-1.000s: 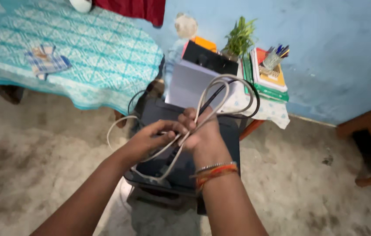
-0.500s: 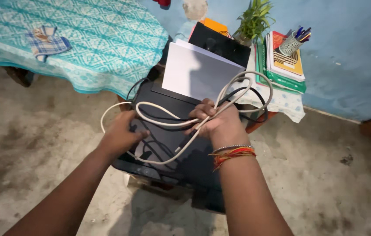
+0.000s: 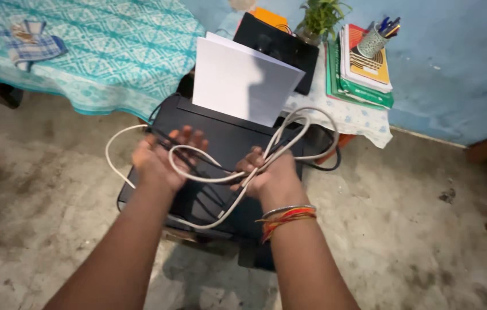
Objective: The person wipes a printer and a computer mouse with a cloth, moves a laptop across a desk, places pens into a holder, and coils a power cable by hand.
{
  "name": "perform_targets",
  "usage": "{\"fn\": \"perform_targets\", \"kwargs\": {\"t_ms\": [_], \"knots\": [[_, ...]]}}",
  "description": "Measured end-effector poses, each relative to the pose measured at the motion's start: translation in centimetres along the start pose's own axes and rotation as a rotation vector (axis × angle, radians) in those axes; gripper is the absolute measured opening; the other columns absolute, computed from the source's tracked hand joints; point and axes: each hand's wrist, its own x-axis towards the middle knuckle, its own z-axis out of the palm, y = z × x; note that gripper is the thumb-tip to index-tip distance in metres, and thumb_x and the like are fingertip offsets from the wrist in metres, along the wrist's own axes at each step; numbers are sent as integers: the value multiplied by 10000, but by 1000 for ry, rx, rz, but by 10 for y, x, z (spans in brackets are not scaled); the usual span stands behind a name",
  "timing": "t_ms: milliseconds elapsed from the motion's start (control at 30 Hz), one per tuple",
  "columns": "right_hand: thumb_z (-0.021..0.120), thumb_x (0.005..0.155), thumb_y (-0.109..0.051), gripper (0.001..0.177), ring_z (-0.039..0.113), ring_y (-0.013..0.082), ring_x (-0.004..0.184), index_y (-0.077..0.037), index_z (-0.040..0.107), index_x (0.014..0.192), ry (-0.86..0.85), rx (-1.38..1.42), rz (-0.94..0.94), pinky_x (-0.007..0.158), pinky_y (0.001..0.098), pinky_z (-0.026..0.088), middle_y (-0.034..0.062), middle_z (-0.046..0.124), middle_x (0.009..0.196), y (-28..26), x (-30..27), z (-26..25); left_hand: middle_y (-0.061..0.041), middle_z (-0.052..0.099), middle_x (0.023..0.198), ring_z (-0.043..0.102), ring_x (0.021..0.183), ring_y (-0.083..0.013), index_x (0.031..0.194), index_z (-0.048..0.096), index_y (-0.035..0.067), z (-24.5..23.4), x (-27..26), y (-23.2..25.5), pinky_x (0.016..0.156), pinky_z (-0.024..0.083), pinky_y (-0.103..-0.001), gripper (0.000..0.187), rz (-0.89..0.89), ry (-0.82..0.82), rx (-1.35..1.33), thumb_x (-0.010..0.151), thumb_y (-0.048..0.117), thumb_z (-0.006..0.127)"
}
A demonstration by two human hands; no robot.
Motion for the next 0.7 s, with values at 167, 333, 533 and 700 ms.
{"fn": "perform_targets", "kwargs": {"t_ms": [167, 333, 533, 700], "knots": [[318, 1002, -519, 485, 301, 189, 447, -145, 423, 712, 168, -21, -45, 639, 514, 383, 18, 297, 489, 13, 20, -20, -101, 638, 922, 620, 949, -333, 967, 531, 103, -23, 50, 36, 971, 492, -578, 197, 101, 27, 184, 1051, 279, 563], [288, 998, -652, 665, 357, 179, 476, -55, 558, 1114, 412, -15, -251, 505, 338, 350, 79, 435, 635, 24, 36, -19, -105, 716, 1065, 710, 957, -363, 935, 510, 95, -18, 39, 17, 872, 501, -686, 60, -24, 129, 489, 969, 99, 461], [362, 1029, -584, 755, 653, 372, 719, 102, 398, 1344, 715, -325, -525, 624, 447, 509, 275, 673, 994, 40, 75, -33, -136, 688, 1192, 649, 881, -335, 1022, 495, 80, -9, 13, -34, 727, 520, -643, 80, -114, 226, 839, 955, 66, 454], [384, 1007, -485, 719, 668, 538, 1037, 90, 236, 1412, 820, -736, -630, 831, 573, 590, 408, 590, 1221, 59, 89, -45, -250, 614, 1185, 691, 906, -355, 1221, 388, 23, -7, 10, -66, 761, 596, -539, 337, 47, 332, 1359, 927, 74, 545]]}}
